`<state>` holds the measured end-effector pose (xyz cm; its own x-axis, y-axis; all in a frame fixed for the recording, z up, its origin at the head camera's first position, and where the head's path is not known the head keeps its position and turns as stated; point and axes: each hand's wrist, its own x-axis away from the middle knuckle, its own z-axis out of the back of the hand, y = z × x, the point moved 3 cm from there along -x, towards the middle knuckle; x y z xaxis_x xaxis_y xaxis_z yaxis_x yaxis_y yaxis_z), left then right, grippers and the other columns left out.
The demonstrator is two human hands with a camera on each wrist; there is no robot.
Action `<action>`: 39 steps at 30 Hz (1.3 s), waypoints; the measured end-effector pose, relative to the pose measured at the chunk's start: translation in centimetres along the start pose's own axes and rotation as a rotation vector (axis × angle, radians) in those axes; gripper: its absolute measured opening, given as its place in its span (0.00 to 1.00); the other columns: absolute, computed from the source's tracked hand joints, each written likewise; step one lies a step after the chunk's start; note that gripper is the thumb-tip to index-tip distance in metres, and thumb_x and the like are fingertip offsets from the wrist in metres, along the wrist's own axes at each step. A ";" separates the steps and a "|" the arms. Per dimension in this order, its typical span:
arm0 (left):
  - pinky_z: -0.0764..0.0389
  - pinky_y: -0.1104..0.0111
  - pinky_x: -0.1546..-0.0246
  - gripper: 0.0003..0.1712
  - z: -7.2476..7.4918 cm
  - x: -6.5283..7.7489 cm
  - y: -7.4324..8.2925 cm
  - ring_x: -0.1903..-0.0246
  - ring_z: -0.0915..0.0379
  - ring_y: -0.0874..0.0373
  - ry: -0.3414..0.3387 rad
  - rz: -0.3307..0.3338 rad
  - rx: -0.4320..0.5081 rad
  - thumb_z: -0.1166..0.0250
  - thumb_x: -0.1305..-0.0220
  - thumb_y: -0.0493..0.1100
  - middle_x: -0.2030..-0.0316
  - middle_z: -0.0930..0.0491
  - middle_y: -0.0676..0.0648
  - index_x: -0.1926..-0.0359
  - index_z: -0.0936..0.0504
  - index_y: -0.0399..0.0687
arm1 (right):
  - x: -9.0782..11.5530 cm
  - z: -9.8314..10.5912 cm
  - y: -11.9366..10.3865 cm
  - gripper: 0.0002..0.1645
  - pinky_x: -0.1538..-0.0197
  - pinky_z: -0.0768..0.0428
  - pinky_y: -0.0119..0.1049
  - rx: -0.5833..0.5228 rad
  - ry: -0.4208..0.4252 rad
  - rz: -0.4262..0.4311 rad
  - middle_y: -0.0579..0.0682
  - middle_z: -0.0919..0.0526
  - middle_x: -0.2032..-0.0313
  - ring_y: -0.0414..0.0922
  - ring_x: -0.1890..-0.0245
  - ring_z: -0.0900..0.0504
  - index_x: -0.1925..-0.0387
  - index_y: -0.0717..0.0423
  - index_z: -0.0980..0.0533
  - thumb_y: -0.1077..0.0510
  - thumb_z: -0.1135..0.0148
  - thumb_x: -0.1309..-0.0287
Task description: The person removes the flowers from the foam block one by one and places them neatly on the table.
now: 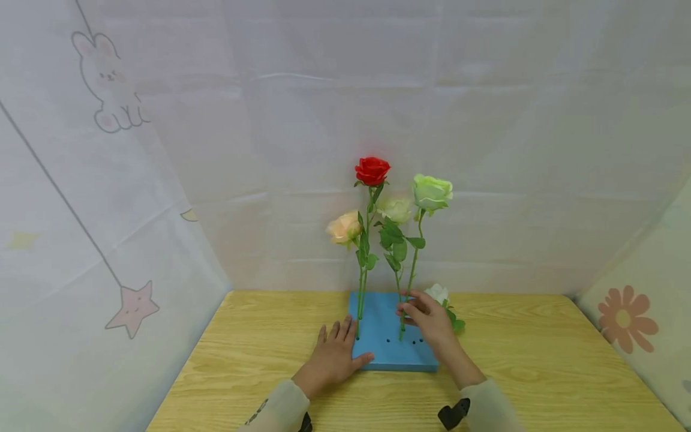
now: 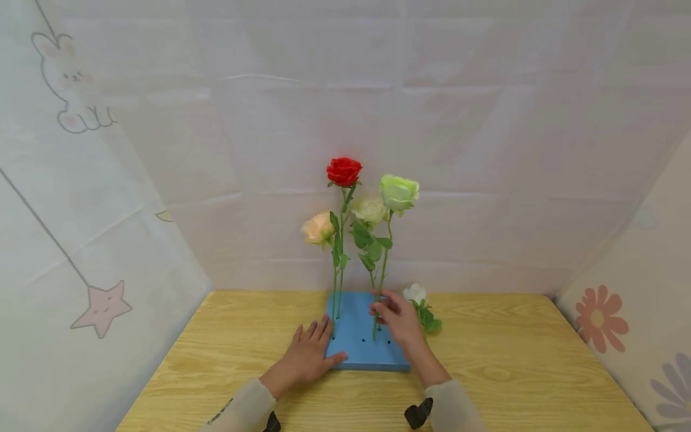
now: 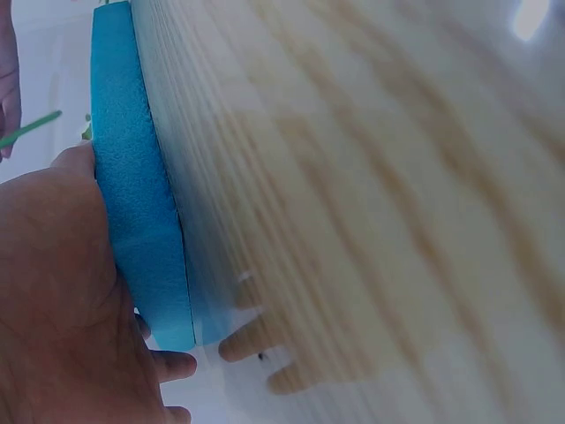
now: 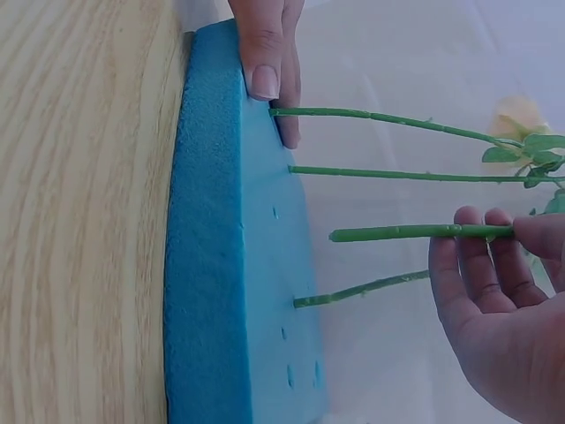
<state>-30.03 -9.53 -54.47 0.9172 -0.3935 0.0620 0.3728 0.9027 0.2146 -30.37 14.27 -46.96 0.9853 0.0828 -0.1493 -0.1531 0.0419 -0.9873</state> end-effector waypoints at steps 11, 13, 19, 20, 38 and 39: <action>0.57 0.35 0.28 0.58 0.0 0.3 0.0 0.23 0.54 0.37 0.048 -0.021 0.031 0.62 0.33 0.82 0.19 0.57 0.42 0.18 0.54 0.47 | 1.7 1.8 -0.7 0.23 0.49 0.16 0.41 0.001 -0.065 0.014 0.61 0.18 0.50 0.53 0.50 0.14 0.36 0.57 0.26 0.56 0.37 0.29; 0.56 0.34 0.28 0.57 0.0 0.3 0.0 0.23 0.53 0.36 0.056 -0.027 0.041 0.59 0.32 0.80 0.20 0.56 0.41 0.19 0.53 0.46 | 2.0 2.1 -0.8 0.25 0.48 0.16 0.42 0.000 -0.076 0.014 0.61 0.19 0.49 0.54 0.49 0.15 0.35 0.58 0.27 0.56 0.38 0.29; 0.56 0.35 0.28 0.56 -0.3 0.0 -0.2 0.23 0.55 0.38 0.035 -0.017 0.045 0.57 0.32 0.79 0.19 0.58 0.43 0.18 0.53 0.48 | 2.6 3.1 -0.8 0.25 0.49 0.15 0.43 -0.017 -0.077 0.015 0.68 0.19 0.46 0.50 0.52 0.13 0.36 0.63 0.28 0.57 0.38 0.29; 0.57 0.35 0.28 0.56 -0.5 -0.1 -0.3 0.23 0.55 0.38 0.038 -0.016 0.042 0.58 0.32 0.80 0.19 0.59 0.44 0.18 0.54 0.48 | 2.7 3.3 -0.8 0.25 0.49 0.15 0.42 -0.014 -0.072 0.013 0.68 0.19 0.46 0.50 0.53 0.12 0.36 0.64 0.28 0.57 0.37 0.29; 0.54 0.35 0.28 0.57 0.6 0.3 0.2 0.23 0.53 0.37 0.026 -0.027 0.052 0.57 0.33 0.80 0.20 0.56 0.41 0.18 0.52 0.47 | 4.4 6.2 -1.4 0.27 0.51 0.15 0.43 0.023 -0.073 0.034 0.57 0.14 0.51 0.53 0.53 0.12 0.33 0.59 0.31 0.55 0.39 0.28; 0.54 0.35 0.28 0.56 0.7 0.4 0.3 0.23 0.53 0.37 0.024 -0.025 0.048 0.57 0.32 0.79 0.19 0.56 0.42 0.18 0.52 0.47 | 4.4 6.3 -1.4 0.28 0.51 0.15 0.43 0.029 -0.072 0.030 0.58 0.14 0.51 0.53 0.53 0.12 0.32 0.59 0.31 0.55 0.38 0.28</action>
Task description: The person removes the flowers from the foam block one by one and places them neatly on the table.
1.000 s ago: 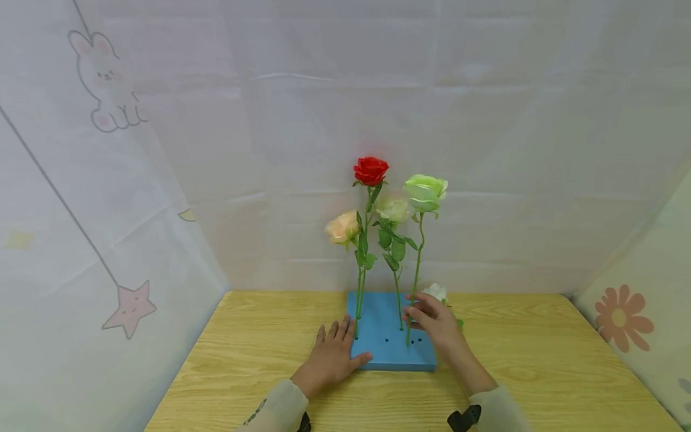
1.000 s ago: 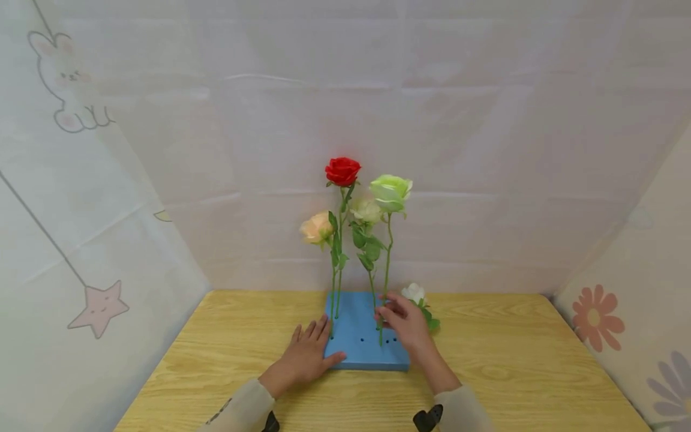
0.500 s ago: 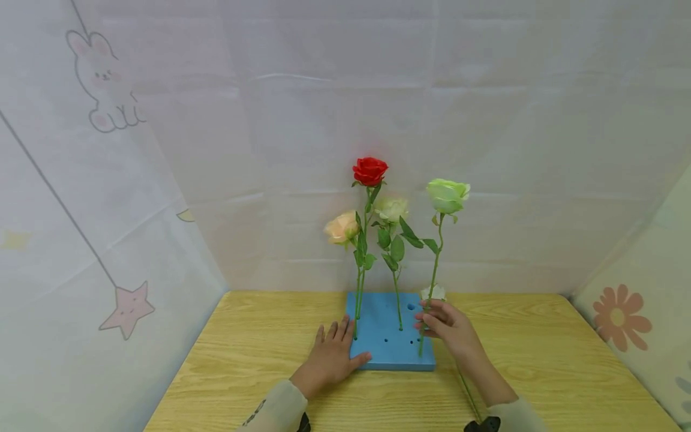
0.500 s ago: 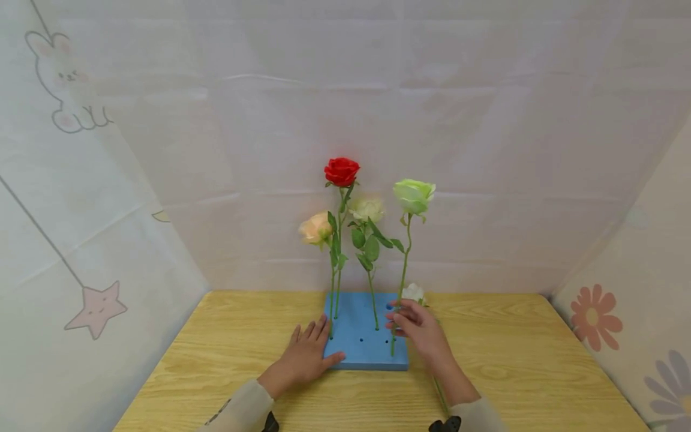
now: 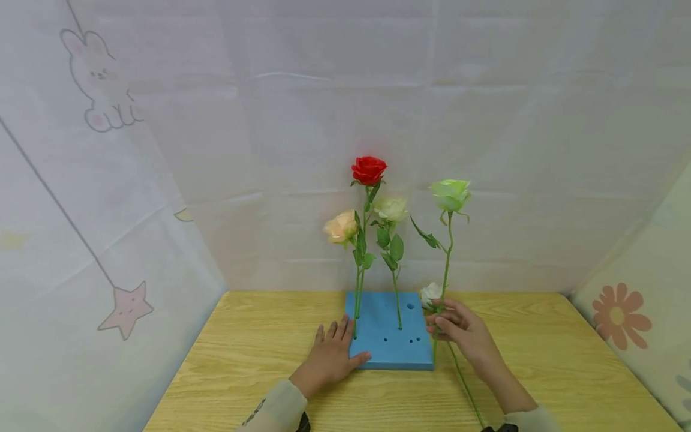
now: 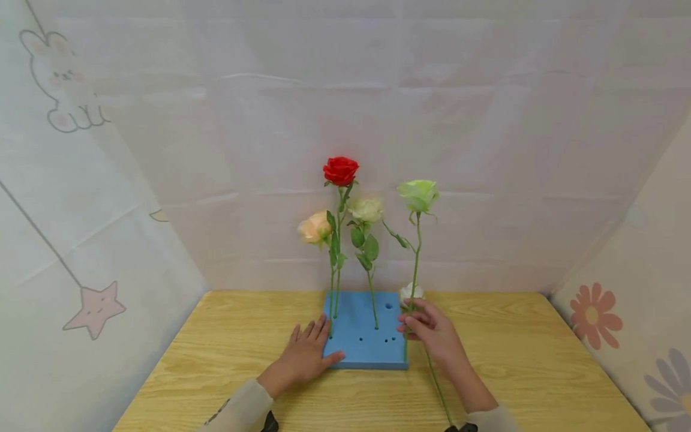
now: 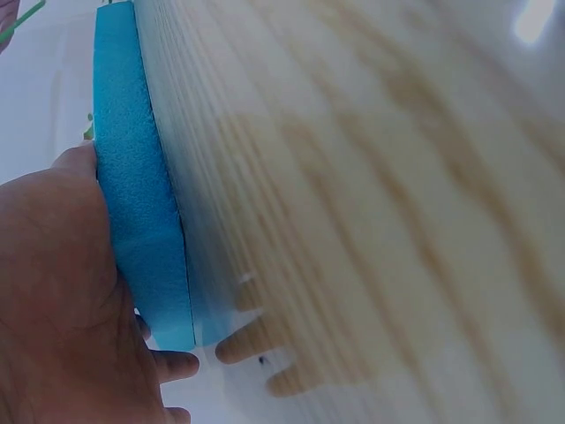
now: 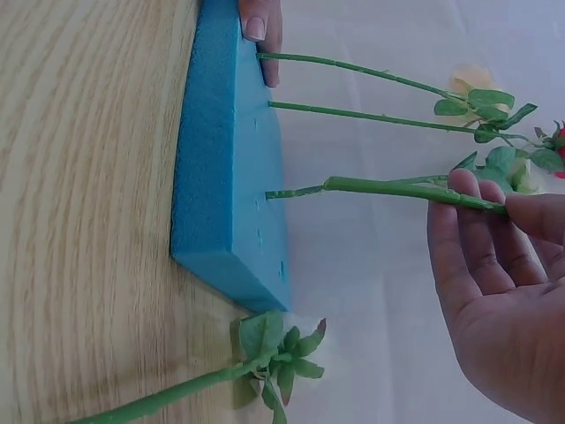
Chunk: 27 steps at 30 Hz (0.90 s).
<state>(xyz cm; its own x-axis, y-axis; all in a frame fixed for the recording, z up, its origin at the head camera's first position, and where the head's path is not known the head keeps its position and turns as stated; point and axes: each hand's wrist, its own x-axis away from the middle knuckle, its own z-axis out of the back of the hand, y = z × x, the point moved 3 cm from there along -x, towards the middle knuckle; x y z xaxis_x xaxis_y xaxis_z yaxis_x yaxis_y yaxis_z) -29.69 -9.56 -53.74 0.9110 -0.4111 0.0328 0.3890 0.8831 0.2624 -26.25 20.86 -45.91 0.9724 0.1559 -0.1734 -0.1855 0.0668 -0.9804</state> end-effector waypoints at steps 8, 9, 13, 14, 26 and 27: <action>0.54 0.36 0.28 0.56 -0.1 0.1 0.0 0.23 0.53 0.39 -0.007 0.009 -0.006 0.59 0.32 0.80 0.19 0.56 0.43 0.18 0.53 0.48 | 0.7 0.8 -0.1 0.29 0.51 0.15 0.44 0.030 -0.019 -0.021 0.54 0.14 0.51 0.53 0.53 0.12 0.31 0.58 0.32 0.54 0.38 0.29; 0.54 0.36 0.28 0.56 -0.1 0.1 0.0 0.23 0.52 0.38 -0.002 0.006 -0.003 0.59 0.32 0.80 0.19 0.56 0.42 0.18 0.52 0.48 | 0.8 0.9 -0.1 0.30 0.51 0.15 0.45 0.035 -0.022 -0.022 0.53 0.13 0.51 0.53 0.53 0.12 0.31 0.57 0.31 0.53 0.38 0.29; 0.54 0.36 0.28 0.56 0.0 0.1 0.0 0.23 0.51 0.38 0.000 0.004 -0.004 0.58 0.32 0.80 0.20 0.55 0.42 0.18 0.52 0.47 | 1.1 1.5 -0.2 0.30 0.50 0.15 0.48 0.069 -0.041 -0.018 0.51 0.13 0.51 0.59 0.51 0.14 0.30 0.57 0.32 0.53 0.39 0.28; 0.54 0.36 0.28 0.56 0.0 0.2 0.0 0.24 0.51 0.38 0.002 0.003 -0.005 0.58 0.32 0.80 0.20 0.55 0.42 0.18 0.52 0.47 | 1.2 1.7 -0.2 0.31 0.50 0.15 0.49 0.074 -0.051 -0.015 0.51 0.14 0.51 0.61 0.50 0.15 0.29 0.58 0.33 0.53 0.39 0.28; 0.53 0.36 0.28 0.56 0.1 0.2 0.1 0.24 0.51 0.37 0.003 -0.005 -0.011 0.58 0.31 0.79 0.20 0.55 0.42 0.19 0.51 0.46 | 2.1 3.6 0.0 0.33 0.51 0.15 0.49 0.061 -0.049 -0.073 0.50 0.14 0.51 0.54 0.53 0.13 0.28 0.56 0.34 0.54 0.38 0.28; 0.54 0.35 0.28 0.56 0.1 0.2 0.0 0.24 0.52 0.37 0.002 -0.006 -0.011 0.59 0.32 0.79 0.20 0.56 0.41 0.19 0.52 0.46 | 2.2 3.7 0.0 0.33 0.51 0.15 0.48 0.060 -0.047 -0.077 0.50 0.14 0.50 0.54 0.53 0.13 0.27 0.56 0.35 0.54 0.38 0.28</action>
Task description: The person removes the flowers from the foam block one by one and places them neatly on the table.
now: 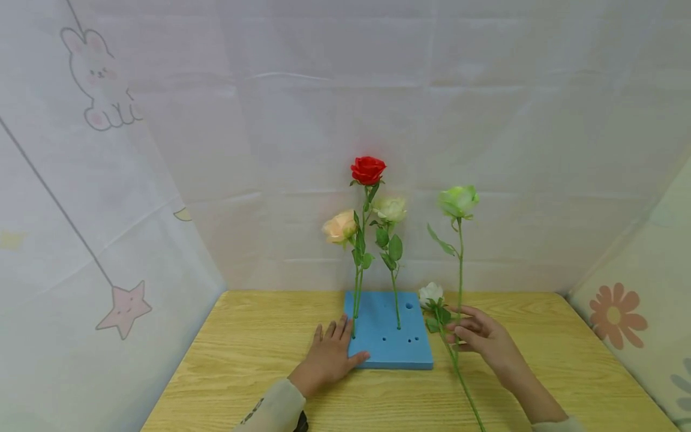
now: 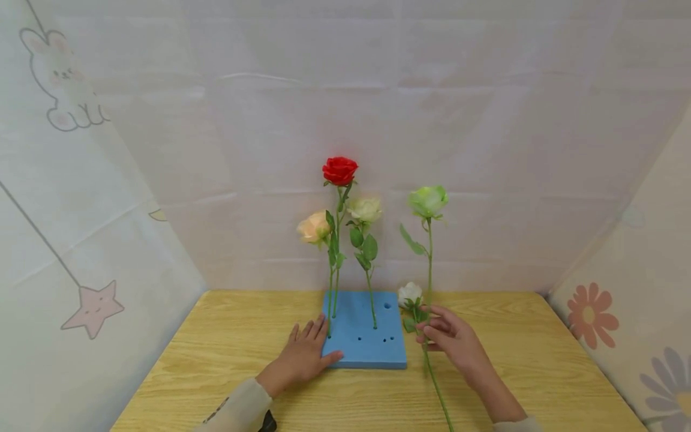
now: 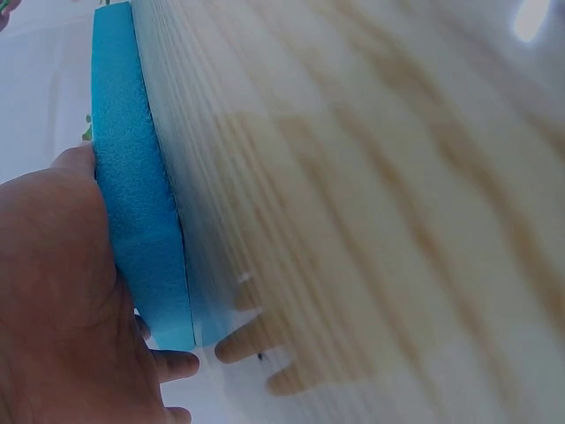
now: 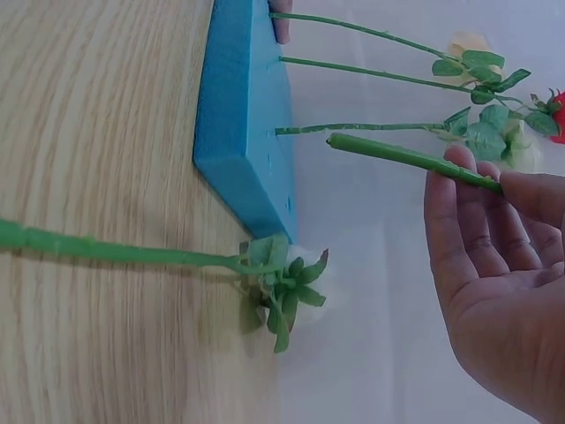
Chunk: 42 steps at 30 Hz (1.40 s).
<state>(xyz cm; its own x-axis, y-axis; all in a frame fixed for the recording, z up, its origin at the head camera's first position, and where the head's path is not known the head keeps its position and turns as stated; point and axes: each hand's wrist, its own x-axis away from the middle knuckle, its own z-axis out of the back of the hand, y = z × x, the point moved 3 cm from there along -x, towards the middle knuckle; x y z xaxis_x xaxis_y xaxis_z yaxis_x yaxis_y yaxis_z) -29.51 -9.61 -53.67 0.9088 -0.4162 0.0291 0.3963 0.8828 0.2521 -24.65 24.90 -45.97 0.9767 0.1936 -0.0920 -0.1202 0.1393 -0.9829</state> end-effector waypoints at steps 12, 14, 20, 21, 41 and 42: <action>0.54 0.36 0.28 0.56 0.2 0.0 0.1 0.24 0.51 0.37 0.002 0.002 -0.002 0.58 0.32 0.79 0.20 0.56 0.41 0.19 0.52 0.46 | 1.4 1.3 0.0 0.37 0.51 0.15 0.45 0.021 -0.002 -0.046 0.51 0.15 0.50 0.51 0.54 0.13 0.25 0.57 0.39 0.52 0.39 0.28; 0.53 0.36 0.28 0.57 0.0 -0.1 0.0 0.24 0.51 0.38 0.002 0.004 -0.013 0.59 0.32 0.80 0.20 0.56 0.42 0.19 0.52 0.46 | 1.6 1.6 0.1 0.37 0.50 0.15 0.45 0.023 -0.019 -0.044 0.51 0.16 0.50 0.50 0.53 0.13 0.24 0.58 0.40 0.53 0.39 0.28; 0.55 0.36 0.28 0.58 -1.1 -0.7 -0.7 0.23 0.53 0.39 0.018 0.004 -0.025 0.62 0.34 0.83 0.19 0.58 0.44 0.18 0.53 0.49 | 2.2 2.4 0.4 0.36 0.50 0.15 0.46 0.009 -0.089 -0.005 0.49 0.16 0.50 0.48 0.53 0.14 0.23 0.60 0.42 0.55 0.43 0.25; 0.55 0.36 0.28 0.58 -1.0 -0.7 -0.7 0.23 0.53 0.39 0.017 0.004 -0.026 0.62 0.34 0.82 0.19 0.58 0.44 0.18 0.53 0.49 | 2.3 2.5 0.4 0.35 0.50 0.15 0.46 0.007 -0.097 0.002 0.48 0.16 0.50 0.48 0.53 0.14 0.24 0.59 0.42 0.55 0.44 0.25; 0.55 0.36 0.28 0.57 -1.3 -0.8 -0.8 0.23 0.53 0.39 0.014 0.005 -0.019 0.61 0.33 0.82 0.19 0.59 0.43 0.18 0.53 0.49 | 4.7 5.3 1.6 0.27 0.49 0.15 0.47 0.006 -0.151 -0.044 0.45 0.16 0.51 0.47 0.53 0.13 0.27 0.45 0.34 0.58 0.46 0.24; 0.55 0.36 0.28 0.57 -1.4 -0.8 -0.9 0.23 0.53 0.39 0.017 0.005 -0.018 0.60 0.33 0.81 0.19 0.58 0.44 0.18 0.53 0.49 | 4.8 5.4 1.6 0.27 0.50 0.15 0.46 0.007 -0.155 -0.043 0.45 0.16 0.51 0.47 0.53 0.13 0.27 0.45 0.34 0.58 0.47 0.23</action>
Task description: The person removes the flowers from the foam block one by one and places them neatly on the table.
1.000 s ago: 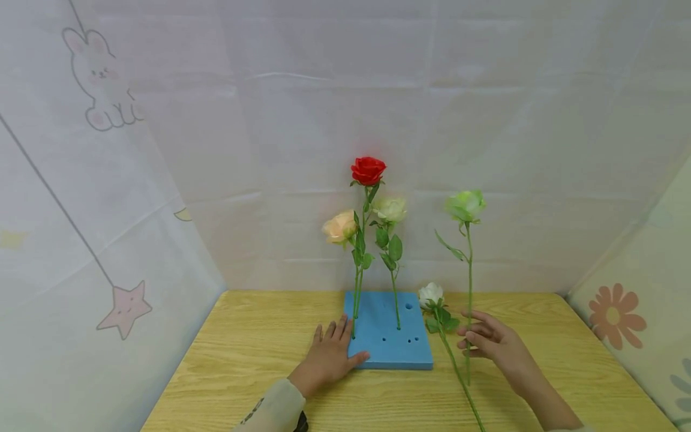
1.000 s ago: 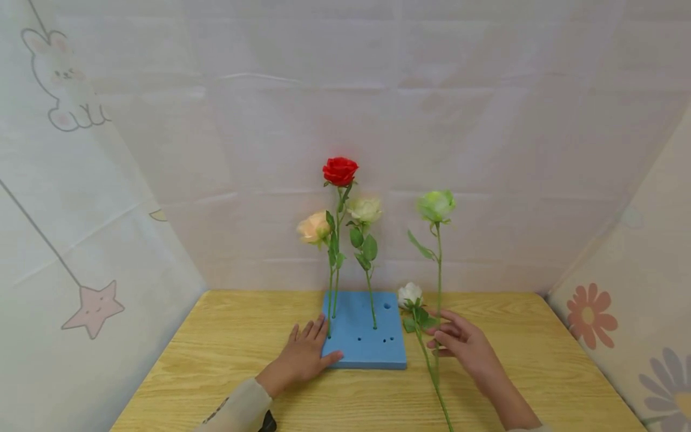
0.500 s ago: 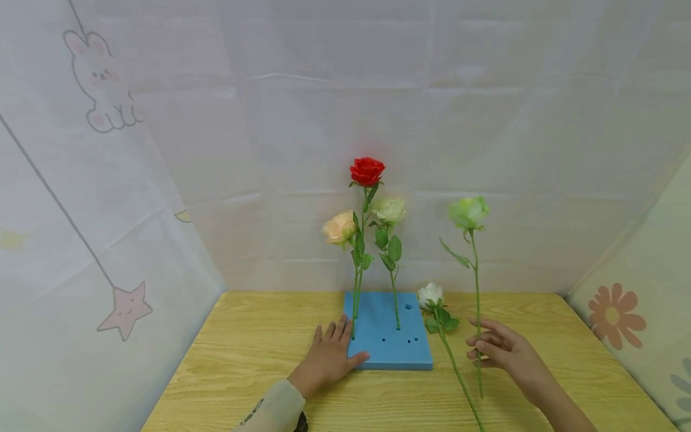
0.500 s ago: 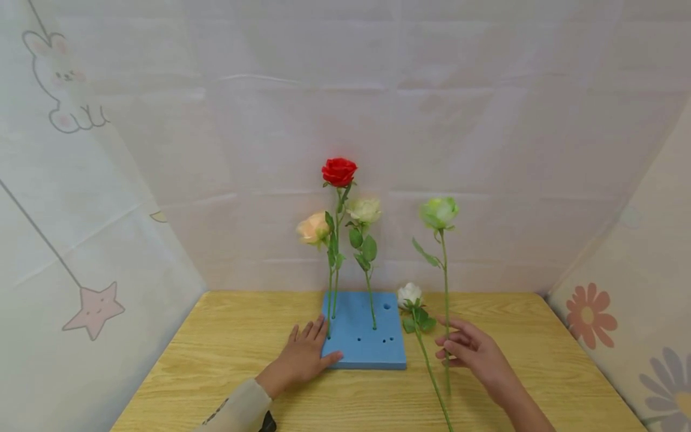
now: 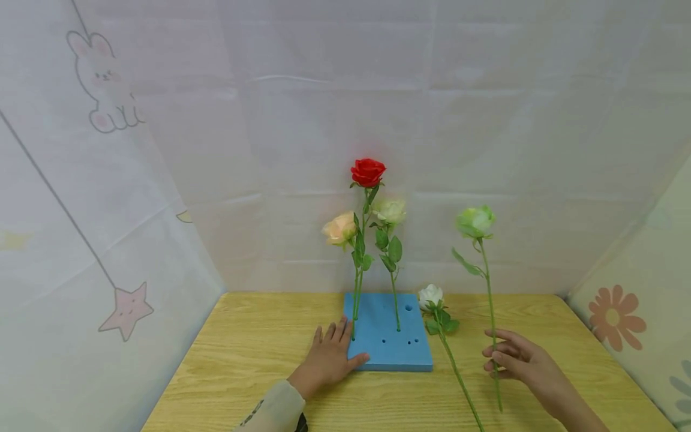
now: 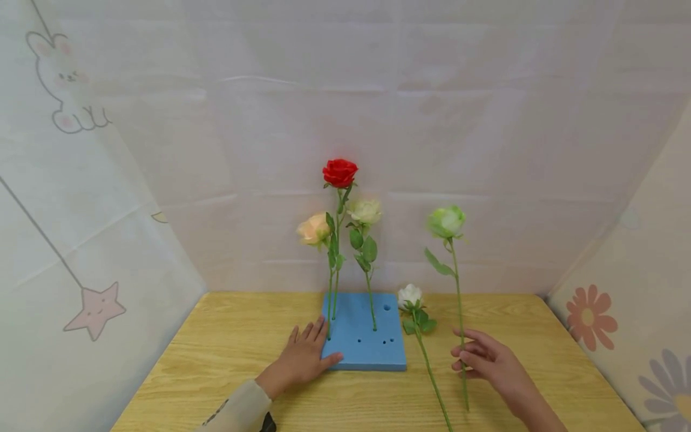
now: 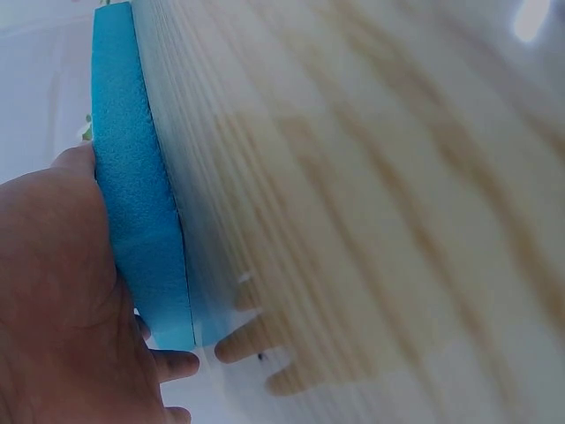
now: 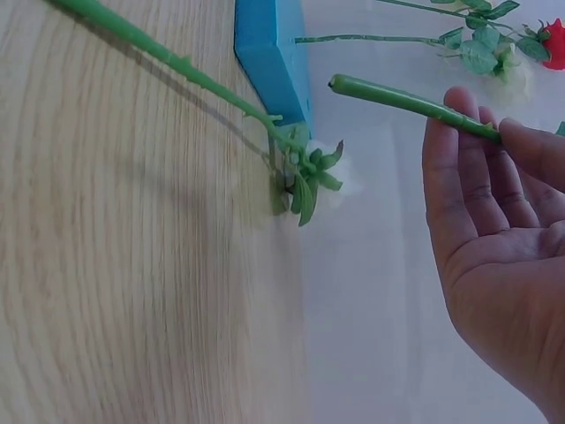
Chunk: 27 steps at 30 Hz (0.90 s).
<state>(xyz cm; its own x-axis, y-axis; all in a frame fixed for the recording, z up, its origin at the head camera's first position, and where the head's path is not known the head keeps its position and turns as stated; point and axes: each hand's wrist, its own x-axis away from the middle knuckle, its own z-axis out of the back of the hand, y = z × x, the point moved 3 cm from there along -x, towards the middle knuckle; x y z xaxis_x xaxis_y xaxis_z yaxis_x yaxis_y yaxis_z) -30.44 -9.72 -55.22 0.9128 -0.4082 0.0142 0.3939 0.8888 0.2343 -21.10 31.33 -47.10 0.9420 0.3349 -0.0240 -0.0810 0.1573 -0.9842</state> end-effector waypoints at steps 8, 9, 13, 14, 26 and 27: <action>0.55 0.36 0.28 0.57 0.5 0.2 0.3 0.23 0.53 0.38 -0.019 0.005 -0.001 0.59 0.32 0.80 0.19 0.58 0.43 0.18 0.54 0.48 | 1.0 1.0 0.5 0.26 0.47 0.16 0.44 -0.009 -0.043 -0.034 0.44 0.16 0.50 0.46 0.51 0.14 0.32 0.27 0.31 0.57 0.50 0.21; 0.54 0.35 0.28 0.56 0.6 0.3 0.4 0.23 0.53 0.38 -0.019 0.004 0.003 0.59 0.32 0.80 0.19 0.58 0.42 0.18 0.54 0.48 | 1.1 1.1 0.5 0.25 0.47 0.16 0.44 -0.011 -0.045 -0.041 0.44 0.16 0.50 0.46 0.51 0.14 0.33 0.26 0.31 0.57 0.50 0.21; 0.54 0.35 0.28 0.56 0.9 0.5 0.6 0.23 0.53 0.38 -0.015 0.004 0.007 0.59 0.32 0.80 0.19 0.57 0.42 0.18 0.54 0.47 | 1.6 1.4 0.9 0.25 0.47 0.16 0.45 -0.011 -0.036 -0.067 0.44 0.16 0.50 0.46 0.50 0.14 0.29 0.36 0.32 0.56 0.50 0.22; 0.54 0.35 0.28 0.56 1.0 0.5 0.6 0.23 0.52 0.38 -0.012 0.002 0.006 0.59 0.32 0.80 0.19 0.57 0.42 0.18 0.53 0.47 | 1.7 1.5 1.0 0.26 0.47 0.16 0.45 -0.011 -0.032 -0.072 0.44 0.16 0.50 0.47 0.50 0.14 0.27 0.41 0.34 0.56 0.50 0.22; 0.55 0.35 0.28 0.56 1.0 0.6 0.7 0.23 0.52 0.38 -0.015 -0.002 0.018 0.58 0.31 0.79 0.19 0.57 0.41 0.18 0.53 0.46 | 2.6 2.5 2.6 0.24 0.48 0.16 0.41 -0.008 -0.042 -0.113 0.40 0.14 0.48 0.46 0.50 0.14 0.34 0.24 0.30 0.56 0.52 0.20; 0.55 0.35 0.28 0.56 1.0 0.6 0.7 0.23 0.53 0.38 -0.016 0.000 0.016 0.58 0.31 0.79 0.19 0.57 0.42 0.18 0.53 0.46 | 2.7 2.5 2.7 0.24 0.48 0.16 0.41 -0.009 -0.045 -0.114 0.40 0.14 0.48 0.46 0.50 0.14 0.34 0.23 0.30 0.56 0.52 0.20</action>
<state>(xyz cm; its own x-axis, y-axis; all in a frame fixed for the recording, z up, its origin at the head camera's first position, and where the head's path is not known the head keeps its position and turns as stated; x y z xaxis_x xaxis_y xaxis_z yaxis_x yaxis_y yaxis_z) -29.74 -9.57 -54.12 0.9108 -0.4117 0.0298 0.3920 0.8854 0.2497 -19.60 34.98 -49.42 0.9293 0.3565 0.0962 0.0295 0.1881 -0.9817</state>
